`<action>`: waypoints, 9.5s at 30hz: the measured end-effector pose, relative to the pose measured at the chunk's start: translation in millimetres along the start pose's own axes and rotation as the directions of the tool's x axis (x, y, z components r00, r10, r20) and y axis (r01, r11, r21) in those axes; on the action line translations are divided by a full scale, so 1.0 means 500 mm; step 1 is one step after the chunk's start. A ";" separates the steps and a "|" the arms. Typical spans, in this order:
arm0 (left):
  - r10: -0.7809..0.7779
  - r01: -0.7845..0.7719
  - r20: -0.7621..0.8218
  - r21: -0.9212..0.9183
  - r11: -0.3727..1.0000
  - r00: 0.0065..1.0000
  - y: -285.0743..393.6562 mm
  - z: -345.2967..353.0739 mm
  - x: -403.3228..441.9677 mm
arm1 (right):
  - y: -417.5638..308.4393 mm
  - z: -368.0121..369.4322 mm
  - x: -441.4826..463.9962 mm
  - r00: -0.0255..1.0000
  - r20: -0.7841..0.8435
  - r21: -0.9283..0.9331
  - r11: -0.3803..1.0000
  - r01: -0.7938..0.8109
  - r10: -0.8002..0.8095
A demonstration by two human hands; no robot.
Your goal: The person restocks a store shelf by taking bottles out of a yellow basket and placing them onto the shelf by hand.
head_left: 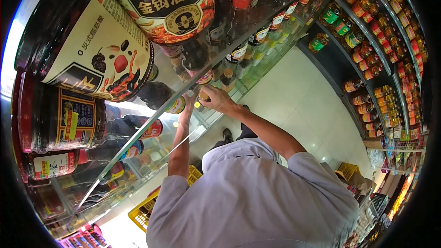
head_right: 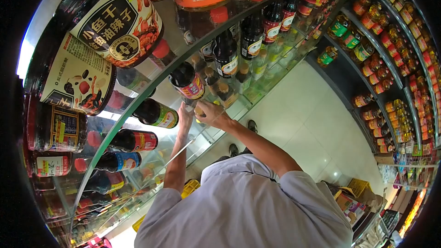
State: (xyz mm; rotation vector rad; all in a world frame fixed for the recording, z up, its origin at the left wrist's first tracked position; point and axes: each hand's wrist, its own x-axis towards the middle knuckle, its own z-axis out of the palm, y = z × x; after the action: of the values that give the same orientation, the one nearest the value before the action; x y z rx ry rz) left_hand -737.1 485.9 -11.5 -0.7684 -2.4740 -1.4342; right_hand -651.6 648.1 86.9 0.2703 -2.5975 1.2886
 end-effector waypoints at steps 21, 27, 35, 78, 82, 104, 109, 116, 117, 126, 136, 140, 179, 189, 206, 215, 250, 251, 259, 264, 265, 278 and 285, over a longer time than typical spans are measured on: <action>-0.111 0.115 -0.061 0.057 0.992 0.992 -0.030 -0.049 0.133 | 0.000 -0.001 -0.004 0.999 0.016 0.011 0.999 -0.042 0.041; -0.106 0.110 -0.162 0.012 0.994 0.981 -0.036 -0.033 0.122 | 0.011 0.005 -0.002 1.000 0.017 0.010 1.000 -0.010 0.010; -0.184 0.205 -0.167 0.120 0.971 0.969 -0.032 -0.033 0.124 | 0.007 0.002 -0.001 0.999 0.036 0.022 1.000 -0.005 0.005; -0.228 0.223 0.201 0.045 0.974 0.953 0.032 0.048 -0.171 | -0.020 -0.040 -0.113 0.930 0.042 0.093 0.926 -0.367 0.364; -0.186 0.232 0.285 -0.140 0.963 0.940 0.004 0.079 -0.159 | 0.084 -0.005 -0.257 0.871 -0.066 0.036 0.874 -0.485 0.486; -0.310 0.286 0.068 0.237 0.928 0.948 -0.007 0.112 -0.196 | 0.209 -0.064 -0.945 0.391 -0.392 0.091 0.458 -0.884 0.833; -0.453 0.435 -0.033 0.351 0.829 0.891 0.060 0.114 -0.296 | 0.226 -0.084 -1.012 0.430 -0.450 0.066 0.509 -0.858 0.783; -0.478 0.352 0.136 0.511 0.784 0.868 0.196 0.159 -0.588 | 0.240 -0.102 -1.242 0.391 -0.204 0.073 0.412 -0.908 0.897; -0.447 0.271 0.251 0.519 0.811 0.858 0.233 0.157 -0.622 | 0.240 -0.104 -1.272 0.413 -0.177 0.051 0.427 -0.903 0.894; -0.592 0.556 0.111 0.241 0.795 0.798 0.506 0.085 -0.889 | 0.346 -0.178 -1.292 0.460 0.046 -0.330 0.449 -0.831 0.887; -0.646 0.663 -0.156 0.130 0.737 0.748 0.611 -0.012 -1.077 | 0.284 -0.080 -1.000 0.787 0.308 -0.129 0.843 -0.522 0.534; -0.599 0.650 -0.369 0.020 0.760 0.711 0.636 -0.095 -1.213 | 0.223 0.063 -1.027 0.836 0.380 -0.169 0.918 -0.358 0.395; -0.673 0.848 -0.634 -0.052 0.528 0.381 0.523 -0.591 -1.548 | -0.434 0.514 -0.834 0.991 0.133 -0.301 0.953 0.016 0.026; -0.565 0.790 -0.604 0.187 0.584 0.561 0.373 -0.734 -1.492 | -0.512 0.569 -0.867 0.948 0.262 -0.276 0.927 0.253 -0.181; -0.757 0.694 -0.216 0.604 0.392 0.616 -0.034 -0.986 -1.229 | -0.702 0.839 -0.987 0.843 0.526 -0.109 0.992 -0.062 0.111; -0.560 0.263 0.078 0.824 0.502 0.825 -0.220 -0.939 -1.217 | -0.811 0.885 -1.016 0.816 0.446 -0.115 0.928 -0.355 0.368; -0.551 0.216 -0.312 -0.688 0.693 0.774 0.474 -0.840 -1.136 | -0.915 0.577 -0.848 0.866 0.454 0.286 0.887 -0.364 0.209; -0.534 0.150 -0.352 -0.712 0.685 0.768 0.468 -0.830 -1.147 | -0.904 0.569 -0.854 0.879 0.471 0.350 0.900 -0.262 0.073; -0.573 -0.044 -0.249 -0.937 0.347 0.781 0.584 -0.850 -1.122 | -0.882 0.502 -0.858 0.594 0.782 0.603 0.466 -0.648 -0.186; -0.587 -0.073 -0.259 -0.944 0.321 0.767 0.618 -0.859 -1.167 | -0.910 0.509 -0.916 0.610 0.783 0.620 0.221 -0.753 -0.120; -0.587 -0.081 -0.266 -0.943 0.321 0.765 0.622 -0.863 -1.184 | -0.912 0.520 -0.933 0.605 0.786 0.616 0.228 -0.754 -0.123; -0.764 -0.414 -0.302 -0.909 0.051 0.570 0.682 -0.859 -1.435 | -0.986 0.489 -1.087 0.730 0.658 0.632 0.662 -0.404 -0.183; -0.758 -0.277 -0.204 -0.960 0.031 0.620 0.685 -0.799 -1.489 | -0.986 0.442 -1.148 0.829 0.521 0.570 0.806 -0.160 -0.204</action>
State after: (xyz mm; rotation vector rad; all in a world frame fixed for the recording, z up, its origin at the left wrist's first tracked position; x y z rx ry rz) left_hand 33.2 28.6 157.5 0.4006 -0.5807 -2.8364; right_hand 0.7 213.2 167.6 0.9188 -2.4787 2.2950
